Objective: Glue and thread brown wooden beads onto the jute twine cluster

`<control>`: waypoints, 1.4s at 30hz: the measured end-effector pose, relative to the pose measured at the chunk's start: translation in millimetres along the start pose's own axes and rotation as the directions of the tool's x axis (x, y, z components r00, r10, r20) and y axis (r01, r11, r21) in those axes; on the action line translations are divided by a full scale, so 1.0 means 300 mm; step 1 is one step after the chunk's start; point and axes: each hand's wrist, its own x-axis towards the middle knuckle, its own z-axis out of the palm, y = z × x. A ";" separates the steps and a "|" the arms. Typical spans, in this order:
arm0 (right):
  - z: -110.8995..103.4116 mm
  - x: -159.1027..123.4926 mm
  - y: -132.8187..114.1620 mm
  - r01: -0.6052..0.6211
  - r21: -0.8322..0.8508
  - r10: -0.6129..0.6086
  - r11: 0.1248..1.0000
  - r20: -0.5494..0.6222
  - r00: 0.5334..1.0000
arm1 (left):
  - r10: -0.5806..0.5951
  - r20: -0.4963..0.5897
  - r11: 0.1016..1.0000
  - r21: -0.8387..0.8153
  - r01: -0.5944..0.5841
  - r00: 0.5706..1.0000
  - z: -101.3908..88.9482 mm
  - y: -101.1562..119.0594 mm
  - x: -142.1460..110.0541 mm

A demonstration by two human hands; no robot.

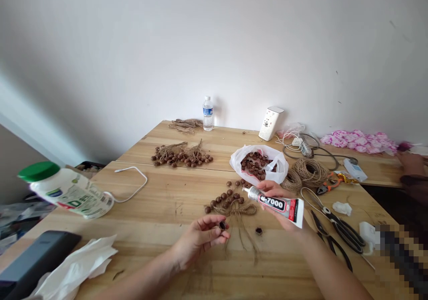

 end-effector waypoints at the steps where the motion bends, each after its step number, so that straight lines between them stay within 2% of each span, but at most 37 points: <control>1: 0.027 -0.009 0.004 -0.046 0.090 0.045 0.995 0.008 0.999 | 0.001 0.002 1.000 -0.004 -0.001 1.000 0.000 0.001 -0.001; 3: 0.069 -0.033 0.017 -0.143 0.191 0.137 0.971 0.047 0.989 | 0.004 0.001 1.000 -0.016 -0.004 1.000 -0.001 0.004 -0.005; 6: 0.094 -0.065 0.027 -0.257 0.152 0.239 0.954 0.129 0.962 | 0.009 0.007 0.999 -0.031 -0.009 1.000 -0.004 0.008 -0.010; 9: 0.090 -0.083 0.012 -0.287 0.121 0.265 0.950 0.170 0.949 | 0.016 0.027 0.999 -0.037 -0.015 1.000 -0.007 0.009 -0.012; 17: 0.100 -0.080 -0.009 -0.158 -0.099 0.178 0.982 0.240 0.954 | 0.040 0.103 0.999 -0.011 -0.039 0.994 -0.009 0.000 -0.004; 21: 0.110 -0.073 -0.011 -0.101 -0.161 0.139 0.982 0.248 0.959 | 0.065 0.106 0.998 -0.009 -0.064 0.992 -0.007 0.003 -0.005; 42: 0.107 -0.075 -0.009 -0.078 -0.222 0.133 0.972 0.247 0.960 | 0.038 0.078 0.999 0.023 -0.040 0.996 0.001 0.008 -0.013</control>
